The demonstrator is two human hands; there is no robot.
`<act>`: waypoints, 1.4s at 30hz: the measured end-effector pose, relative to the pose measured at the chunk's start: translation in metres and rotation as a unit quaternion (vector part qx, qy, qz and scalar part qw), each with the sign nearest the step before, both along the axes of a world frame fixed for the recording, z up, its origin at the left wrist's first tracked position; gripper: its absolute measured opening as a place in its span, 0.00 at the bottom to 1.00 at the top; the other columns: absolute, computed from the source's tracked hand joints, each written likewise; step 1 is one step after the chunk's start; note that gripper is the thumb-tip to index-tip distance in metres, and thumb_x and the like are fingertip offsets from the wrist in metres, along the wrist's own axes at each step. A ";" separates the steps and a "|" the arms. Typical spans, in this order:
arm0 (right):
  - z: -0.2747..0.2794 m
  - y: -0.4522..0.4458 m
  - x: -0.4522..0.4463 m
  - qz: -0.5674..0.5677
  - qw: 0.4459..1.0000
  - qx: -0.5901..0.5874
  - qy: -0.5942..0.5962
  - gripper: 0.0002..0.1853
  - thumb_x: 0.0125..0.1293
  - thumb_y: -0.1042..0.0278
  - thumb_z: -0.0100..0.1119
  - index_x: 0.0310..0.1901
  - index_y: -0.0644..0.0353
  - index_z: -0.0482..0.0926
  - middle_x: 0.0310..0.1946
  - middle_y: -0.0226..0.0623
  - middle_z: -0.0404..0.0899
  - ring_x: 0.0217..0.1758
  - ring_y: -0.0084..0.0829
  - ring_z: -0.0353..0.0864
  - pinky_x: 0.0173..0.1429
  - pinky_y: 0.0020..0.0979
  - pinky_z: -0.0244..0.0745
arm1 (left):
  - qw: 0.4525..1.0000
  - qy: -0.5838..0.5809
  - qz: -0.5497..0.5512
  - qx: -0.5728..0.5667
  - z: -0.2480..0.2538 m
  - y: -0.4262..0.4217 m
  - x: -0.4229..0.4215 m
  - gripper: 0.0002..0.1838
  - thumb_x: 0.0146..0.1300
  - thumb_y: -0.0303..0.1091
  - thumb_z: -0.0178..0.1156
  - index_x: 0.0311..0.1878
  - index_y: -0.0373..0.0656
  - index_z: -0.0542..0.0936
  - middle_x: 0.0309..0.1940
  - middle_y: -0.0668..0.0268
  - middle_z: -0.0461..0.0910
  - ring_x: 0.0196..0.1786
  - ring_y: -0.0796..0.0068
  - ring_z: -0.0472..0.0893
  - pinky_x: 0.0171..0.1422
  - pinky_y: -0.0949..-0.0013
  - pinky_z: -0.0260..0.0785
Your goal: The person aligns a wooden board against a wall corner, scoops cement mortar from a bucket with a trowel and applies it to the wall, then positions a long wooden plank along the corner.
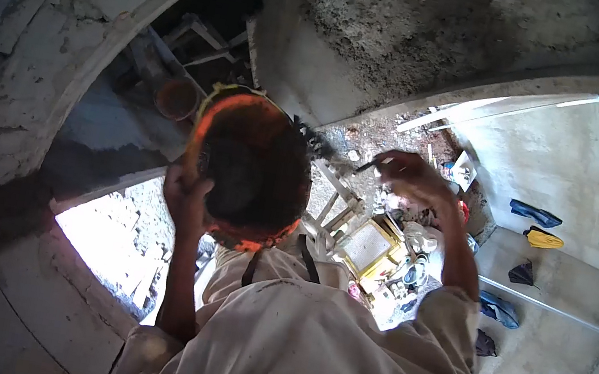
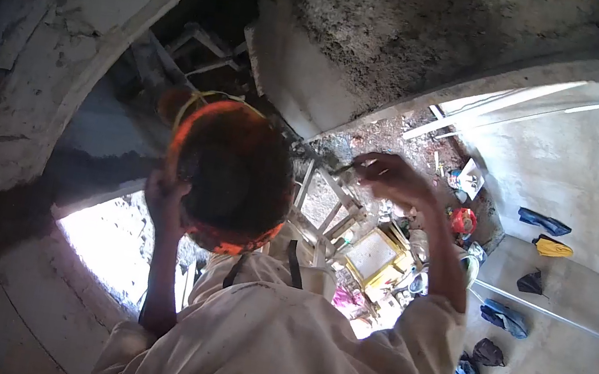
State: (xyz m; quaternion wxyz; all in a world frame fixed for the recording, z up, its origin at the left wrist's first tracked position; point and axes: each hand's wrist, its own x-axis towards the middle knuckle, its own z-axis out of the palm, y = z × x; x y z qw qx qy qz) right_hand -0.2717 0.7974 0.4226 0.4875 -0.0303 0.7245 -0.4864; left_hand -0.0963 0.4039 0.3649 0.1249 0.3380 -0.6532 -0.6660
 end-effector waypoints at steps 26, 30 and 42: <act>-0.011 -0.128 0.057 0.297 0.791 0.301 0.442 0.19 0.58 0.62 0.56 0.52 0.55 0.76 0.36 0.39 0.80 0.52 0.42 0.78 0.58 0.49 0.71 | 0.928 0.243 -0.243 -0.146 0.125 0.051 -0.062 0.10 0.47 0.17 0.55 0.31 0.37 0.65 0.51 0.56 0.76 0.43 0.74 0.74 0.48 0.71 0.66; -0.031 -0.139 0.074 0.411 0.816 0.239 0.329 0.21 0.61 0.57 0.56 0.55 0.51 0.75 0.39 0.42 0.81 0.52 0.44 0.79 0.58 0.51 0.72 | 0.932 0.257 -0.229 -0.115 0.111 0.043 -0.060 0.11 0.47 0.16 0.56 0.30 0.38 0.65 0.54 0.53 0.75 0.43 0.80 0.71 0.52 0.75 0.63; 0.019 -0.141 0.078 0.305 0.856 0.223 0.352 0.18 0.62 0.58 0.57 0.50 0.54 0.66 0.32 0.45 0.82 0.30 0.54 0.82 0.38 0.48 0.78 | 0.992 0.120 -0.040 -0.002 0.055 -0.013 -0.034 0.14 0.43 0.22 0.62 0.31 0.44 0.67 0.29 0.72 0.64 0.34 0.79 0.66 0.42 0.73 0.62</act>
